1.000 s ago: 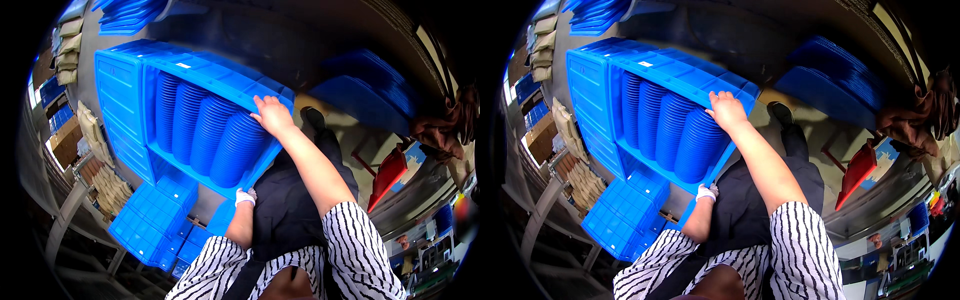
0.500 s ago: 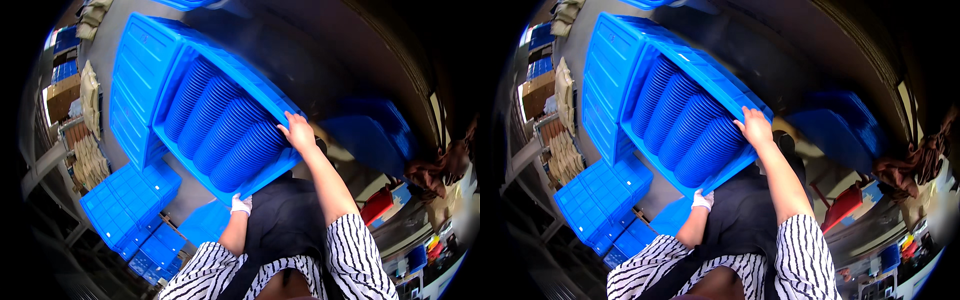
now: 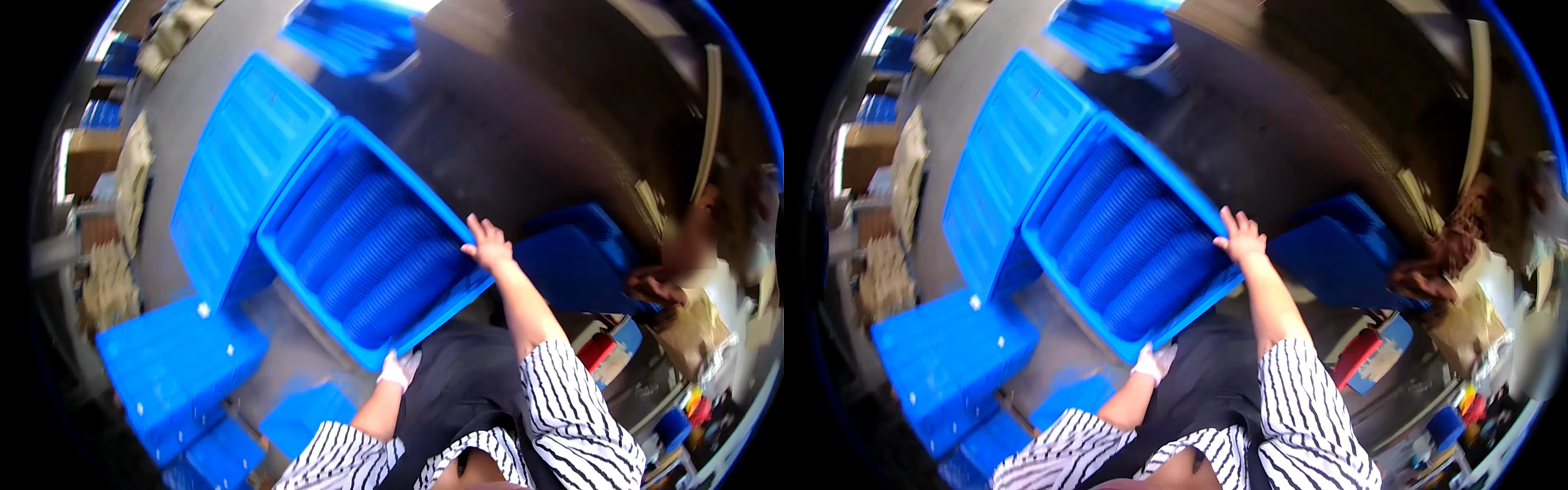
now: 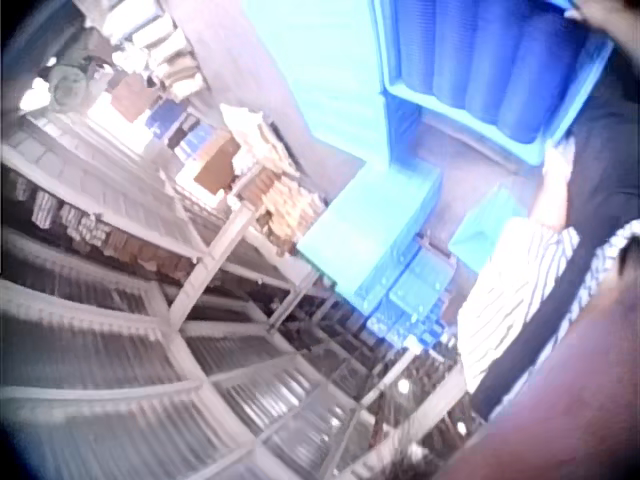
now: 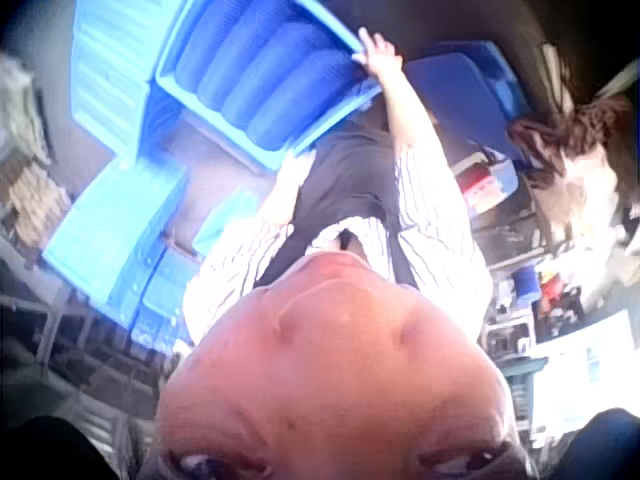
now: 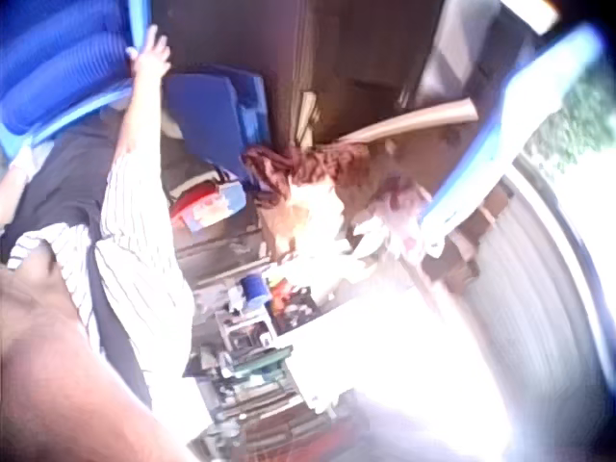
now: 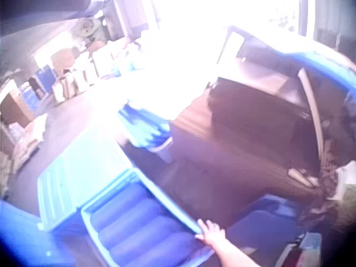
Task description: The person sits at a workbench and stacks blue plastic lids into a blue crate. They then move the crate to a stack of other crates and place a lid on top. The person then walks to a conveyor belt, picks up stacks of blue plastic lids, and places them on a table.
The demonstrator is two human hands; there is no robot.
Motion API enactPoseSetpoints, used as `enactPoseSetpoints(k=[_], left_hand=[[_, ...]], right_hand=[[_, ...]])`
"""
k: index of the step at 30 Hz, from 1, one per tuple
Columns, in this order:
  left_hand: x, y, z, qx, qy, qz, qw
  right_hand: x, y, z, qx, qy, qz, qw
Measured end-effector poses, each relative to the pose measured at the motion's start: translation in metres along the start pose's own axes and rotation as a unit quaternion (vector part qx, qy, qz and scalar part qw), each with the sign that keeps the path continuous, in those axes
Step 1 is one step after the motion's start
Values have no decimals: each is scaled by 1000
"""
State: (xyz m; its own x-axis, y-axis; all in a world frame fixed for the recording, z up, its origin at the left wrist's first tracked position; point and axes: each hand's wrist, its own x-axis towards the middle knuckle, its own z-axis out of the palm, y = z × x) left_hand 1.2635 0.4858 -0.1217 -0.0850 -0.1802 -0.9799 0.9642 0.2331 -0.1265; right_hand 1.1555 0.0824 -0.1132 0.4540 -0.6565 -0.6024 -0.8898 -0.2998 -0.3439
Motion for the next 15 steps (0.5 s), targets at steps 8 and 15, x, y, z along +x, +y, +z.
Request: enactPoseSetpoints(k=[8, 15], left_hand=[[-90, 28, -11, 460, 78, 125, 875], [-110, 75, 16, 438, 62, 194, 876]], right_hand=[[-170, 132, -10, 129, 48, 52, 989], [-266, 222, -15, 233, -33, 165, 958]])
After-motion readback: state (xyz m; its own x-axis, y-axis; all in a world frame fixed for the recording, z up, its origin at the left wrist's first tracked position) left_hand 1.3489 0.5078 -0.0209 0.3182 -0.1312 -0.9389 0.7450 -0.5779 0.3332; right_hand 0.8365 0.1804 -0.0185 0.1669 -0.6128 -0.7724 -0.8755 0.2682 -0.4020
